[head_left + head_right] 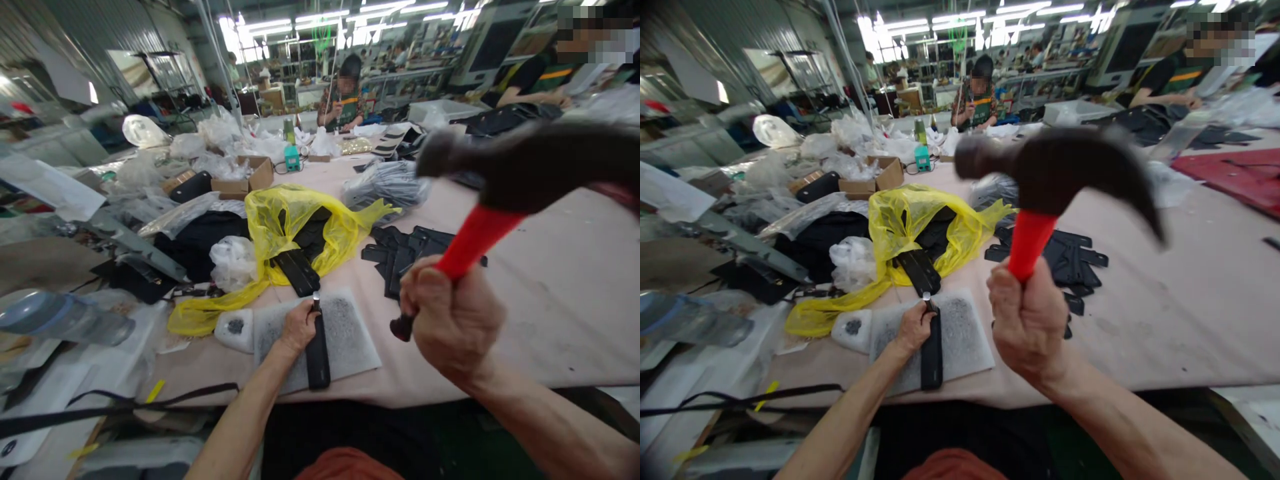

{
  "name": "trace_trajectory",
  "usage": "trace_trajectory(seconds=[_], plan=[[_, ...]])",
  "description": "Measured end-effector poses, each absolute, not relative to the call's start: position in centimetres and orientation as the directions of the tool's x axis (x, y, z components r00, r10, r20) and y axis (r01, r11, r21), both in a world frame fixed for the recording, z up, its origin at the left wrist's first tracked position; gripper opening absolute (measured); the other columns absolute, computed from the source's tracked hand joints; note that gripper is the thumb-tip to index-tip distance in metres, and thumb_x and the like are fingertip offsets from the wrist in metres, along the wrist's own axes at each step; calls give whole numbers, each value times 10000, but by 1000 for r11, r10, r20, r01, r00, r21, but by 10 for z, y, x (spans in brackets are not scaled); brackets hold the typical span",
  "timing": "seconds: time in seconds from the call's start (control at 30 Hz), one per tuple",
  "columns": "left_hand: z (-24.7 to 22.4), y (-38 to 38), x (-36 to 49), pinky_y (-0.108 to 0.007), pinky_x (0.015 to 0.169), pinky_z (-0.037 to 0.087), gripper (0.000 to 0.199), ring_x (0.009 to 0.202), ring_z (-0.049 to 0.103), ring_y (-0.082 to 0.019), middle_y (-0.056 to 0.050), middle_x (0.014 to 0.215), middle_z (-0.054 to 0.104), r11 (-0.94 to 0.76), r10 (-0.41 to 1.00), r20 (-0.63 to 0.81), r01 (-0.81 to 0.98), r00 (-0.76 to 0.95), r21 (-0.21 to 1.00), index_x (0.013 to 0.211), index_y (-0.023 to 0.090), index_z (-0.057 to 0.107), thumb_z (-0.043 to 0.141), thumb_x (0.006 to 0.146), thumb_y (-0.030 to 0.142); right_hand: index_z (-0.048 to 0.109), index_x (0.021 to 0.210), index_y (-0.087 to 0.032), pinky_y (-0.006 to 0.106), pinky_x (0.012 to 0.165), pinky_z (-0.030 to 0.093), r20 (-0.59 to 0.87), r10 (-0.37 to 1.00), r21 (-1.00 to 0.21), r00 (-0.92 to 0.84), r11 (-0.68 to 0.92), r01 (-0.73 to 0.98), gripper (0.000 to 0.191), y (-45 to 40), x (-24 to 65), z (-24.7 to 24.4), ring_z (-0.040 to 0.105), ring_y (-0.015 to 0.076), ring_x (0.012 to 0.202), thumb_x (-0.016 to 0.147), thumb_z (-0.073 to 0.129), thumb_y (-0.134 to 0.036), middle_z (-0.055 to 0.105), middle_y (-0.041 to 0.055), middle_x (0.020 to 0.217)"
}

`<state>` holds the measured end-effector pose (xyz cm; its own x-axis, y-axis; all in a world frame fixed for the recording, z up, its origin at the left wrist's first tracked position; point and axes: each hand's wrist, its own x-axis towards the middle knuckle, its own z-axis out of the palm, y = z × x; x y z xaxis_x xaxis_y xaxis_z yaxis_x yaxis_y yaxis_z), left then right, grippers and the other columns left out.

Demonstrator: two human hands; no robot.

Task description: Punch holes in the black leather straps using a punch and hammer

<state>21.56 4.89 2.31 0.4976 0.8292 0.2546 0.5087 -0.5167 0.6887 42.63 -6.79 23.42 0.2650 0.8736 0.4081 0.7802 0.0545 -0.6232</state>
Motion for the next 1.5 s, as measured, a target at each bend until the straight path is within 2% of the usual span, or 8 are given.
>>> trace_trajectory(seconds=[0.17,0.43,0.53,0.67,0.8,1.03,1.27,1.5], plan=[[25,49,216,-295,754,503,145,819,653,-193,-46,837,687,-524,829,266,517,492,677,926,196,618,531,825,139,513,816,-190,278,488,184,-77,997,-277,1,-23,961,233,-67,437,205,431,128,461,943,382,-334,498,-4,551],[26,50,216,-304,789,506,150,854,660,-197,-46,866,695,-508,837,263,500,480,702,941,197,619,523,834,157,576,874,-127,248,596,372,-300,907,-455,294,-407,792,340,-50,482,109,566,159,653,969,315,-322,620,66,741],[26,50,215,-303,787,509,144,856,664,-200,-50,860,698,-500,843,259,509,472,701,928,194,625,525,831,158,539,1179,-63,326,788,422,-141,930,-333,341,-369,868,352,-51,470,81,593,243,949,935,412,-284,625,187,1098],[25,50,215,-305,807,512,144,872,669,-202,-58,872,704,-486,850,237,526,470,698,915,193,633,522,830,162,401,1396,-110,480,1059,277,95,990,-324,103,-67,944,587,-61,418,79,345,324,1328,878,542,-346,383,196,1462],[26,53,216,-296,795,511,152,841,664,-194,-55,861,708,-449,868,220,515,445,731,905,192,642,506,838,190,392,1424,-112,526,1147,115,98,977,-433,-189,213,876,685,-77,358,72,221,315,1410,857,552,-463,350,149,1508],[29,72,214,-282,715,515,213,737,654,-178,-52,812,716,-150,971,61,391,232,908,884,142,659,539,837,312,360,1452,-89,527,1167,61,75,971,-457,-229,237,857,754,-84,342,50,171,325,1432,862,504,-536,276,136,1547],[34,49,201,-297,786,518,203,827,677,-191,-62,876,730,-195,958,81,417,275,888,911,164,684,529,848,281,313,1465,-54,544,1153,30,68,950,-490,-304,297,819,979,-85,350,53,138,352,1431,774,510,-720,245,185,1547],[38,44,202,-305,806,517,184,856,673,-195,-57,888,726,-232,952,115,419,284,878,917,167,673,516,846,235,629,1128,-205,383,943,321,87,996,-532,-19,63,844,264,-45,362,68,513,221,1043,916,473,-230,617,85,1094]])
